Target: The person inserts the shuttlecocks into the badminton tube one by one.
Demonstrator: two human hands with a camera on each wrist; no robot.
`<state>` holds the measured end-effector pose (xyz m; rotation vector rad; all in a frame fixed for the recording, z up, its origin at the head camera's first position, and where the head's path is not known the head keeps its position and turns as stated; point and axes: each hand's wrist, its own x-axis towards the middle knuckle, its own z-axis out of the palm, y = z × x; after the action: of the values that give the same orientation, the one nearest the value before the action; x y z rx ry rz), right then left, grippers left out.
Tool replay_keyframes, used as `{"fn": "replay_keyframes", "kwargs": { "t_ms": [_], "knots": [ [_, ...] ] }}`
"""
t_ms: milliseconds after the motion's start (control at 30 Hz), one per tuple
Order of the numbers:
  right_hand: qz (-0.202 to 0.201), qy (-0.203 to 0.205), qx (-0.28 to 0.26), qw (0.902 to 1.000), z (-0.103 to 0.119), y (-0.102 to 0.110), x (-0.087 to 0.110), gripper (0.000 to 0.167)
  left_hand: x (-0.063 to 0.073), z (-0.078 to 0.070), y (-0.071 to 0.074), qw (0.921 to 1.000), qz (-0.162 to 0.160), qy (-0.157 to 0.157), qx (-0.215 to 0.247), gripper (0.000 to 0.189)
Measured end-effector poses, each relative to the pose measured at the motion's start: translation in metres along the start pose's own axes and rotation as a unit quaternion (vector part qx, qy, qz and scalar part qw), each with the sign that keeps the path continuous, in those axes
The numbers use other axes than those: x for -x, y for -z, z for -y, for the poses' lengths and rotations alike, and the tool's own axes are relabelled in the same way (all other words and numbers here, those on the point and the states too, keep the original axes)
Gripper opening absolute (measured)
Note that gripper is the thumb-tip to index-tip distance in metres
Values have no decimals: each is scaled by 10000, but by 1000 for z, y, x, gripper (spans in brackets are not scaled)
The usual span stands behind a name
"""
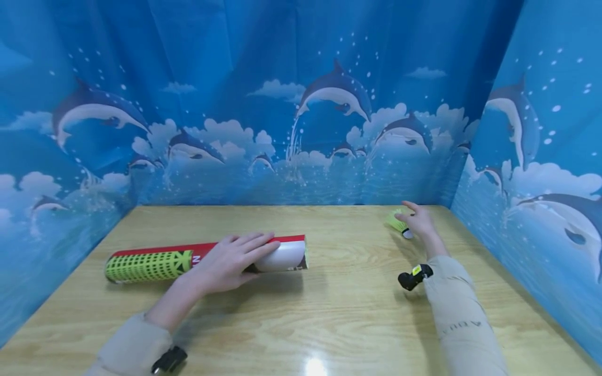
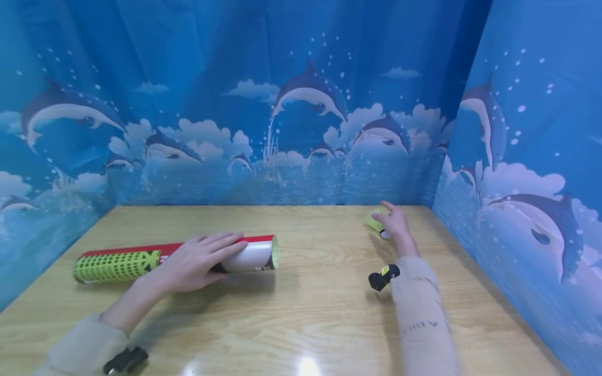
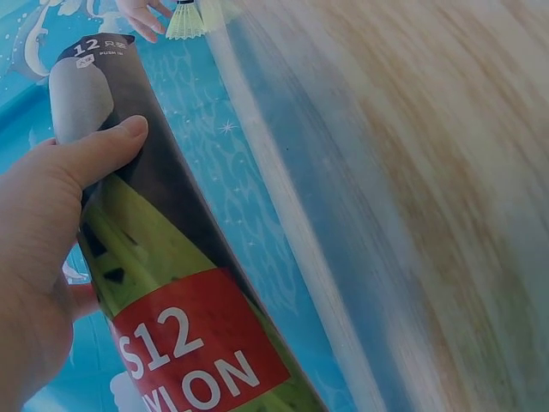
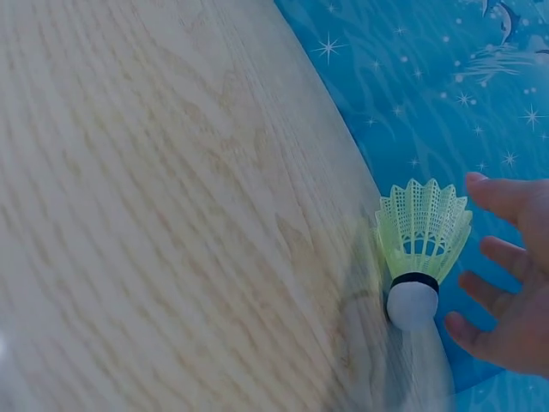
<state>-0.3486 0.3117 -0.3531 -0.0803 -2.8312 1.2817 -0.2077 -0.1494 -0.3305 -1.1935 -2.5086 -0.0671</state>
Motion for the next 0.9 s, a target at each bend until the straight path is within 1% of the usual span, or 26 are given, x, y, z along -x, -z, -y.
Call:
{"fn": "replay_keyframes", "kwargs": {
  "t_ms": [67, 400, 533, 633, 767, 900],
  "knots": [
    [100, -17, 85, 9999, -1, 0, -2, 64, 0, 0, 0, 10000, 1, -3, -6, 83],
    [321, 121, 392, 9986, -10, -4, -5, 56, 0, 0, -2, 9999, -70, -84, -37, 82],
    [258, 195, 418, 9986, -9, -6, -5, 54, 0, 0, -2, 9999, -53, -75, -46, 82],
    [103, 199, 469, 9986, -9, -7, -4, 53, 0, 0, -2, 10000, -57, -55, -54, 83],
    [-4, 95, 436, 9990, -8, -7, -3, 52, 0, 0, -1, 10000, -55, -30, -53, 83],
    [85, -71, 303, 9995, -9, -6, -1, 53, 1, 0, 0, 10000, -20, -17, -44, 82]
  ]
}}
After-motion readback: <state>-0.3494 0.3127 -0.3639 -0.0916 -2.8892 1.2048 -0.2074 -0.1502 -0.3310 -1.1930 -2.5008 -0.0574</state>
